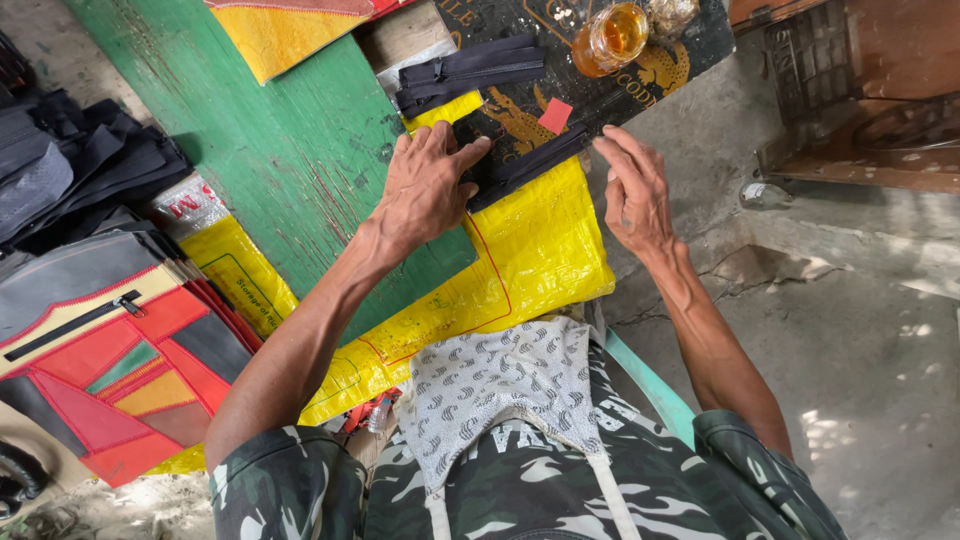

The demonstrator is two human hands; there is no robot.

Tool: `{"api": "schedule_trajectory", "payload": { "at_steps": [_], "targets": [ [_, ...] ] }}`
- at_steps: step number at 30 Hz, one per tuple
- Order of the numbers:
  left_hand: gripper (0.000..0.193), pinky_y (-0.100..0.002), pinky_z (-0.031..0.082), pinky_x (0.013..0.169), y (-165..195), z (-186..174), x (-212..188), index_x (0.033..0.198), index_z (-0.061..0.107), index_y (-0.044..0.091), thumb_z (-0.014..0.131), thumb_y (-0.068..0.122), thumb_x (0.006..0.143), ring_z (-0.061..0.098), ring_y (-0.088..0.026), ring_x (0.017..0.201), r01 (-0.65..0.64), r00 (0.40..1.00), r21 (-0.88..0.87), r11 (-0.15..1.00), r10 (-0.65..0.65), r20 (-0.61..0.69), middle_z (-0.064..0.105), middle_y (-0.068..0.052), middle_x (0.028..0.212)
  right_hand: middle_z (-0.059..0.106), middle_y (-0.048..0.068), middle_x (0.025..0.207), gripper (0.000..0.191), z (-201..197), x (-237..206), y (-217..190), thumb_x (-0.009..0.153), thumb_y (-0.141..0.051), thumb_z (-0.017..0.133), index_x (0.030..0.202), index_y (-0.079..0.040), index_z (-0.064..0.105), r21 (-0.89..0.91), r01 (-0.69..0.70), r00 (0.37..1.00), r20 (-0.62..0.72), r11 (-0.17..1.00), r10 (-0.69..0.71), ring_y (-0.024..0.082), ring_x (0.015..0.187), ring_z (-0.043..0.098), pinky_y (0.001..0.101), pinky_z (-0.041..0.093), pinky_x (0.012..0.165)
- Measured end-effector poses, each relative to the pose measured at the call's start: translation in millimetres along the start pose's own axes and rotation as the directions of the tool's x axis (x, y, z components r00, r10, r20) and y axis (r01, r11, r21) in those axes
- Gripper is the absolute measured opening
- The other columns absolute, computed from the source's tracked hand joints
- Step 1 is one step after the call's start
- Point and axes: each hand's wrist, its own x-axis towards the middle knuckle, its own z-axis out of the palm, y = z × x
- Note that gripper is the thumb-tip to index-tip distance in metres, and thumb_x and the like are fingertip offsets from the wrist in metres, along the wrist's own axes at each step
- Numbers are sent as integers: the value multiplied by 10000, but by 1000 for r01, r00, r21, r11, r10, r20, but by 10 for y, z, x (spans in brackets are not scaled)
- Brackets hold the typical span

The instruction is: The person works through a pile of zippers at a workbench, rubbing a waxy block along each zipper tape and placing finished zippers onto a growing stack of completed pieces.

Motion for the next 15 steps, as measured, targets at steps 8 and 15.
{"api": "schedule_trajectory", "payload": {
  "at_steps": [8,15],
  "targets": [
    [612,-445,386,860,-5,-26,10,1391,635,180,813,212,806,521,-301,1006,11,1000,-9,1000,-10,7,550,-123,1025,475,210,1543,606,43,-35,-25,926,130,519,1505,-41,570,-113,66,997,36,991,-63,390,1386,511,501,391,1156],
    [616,-447,383,863,0,-27,11,1386,635,178,807,210,795,519,-301,1012,8,1000,12,1000,-8,10,551,-127,1045,464,185,1486,632,113,-59,-181,901,116,524,1491,-93,615,-116,57,998,16,992,-55,382,1340,440,527,361,1148]
  ]
}}
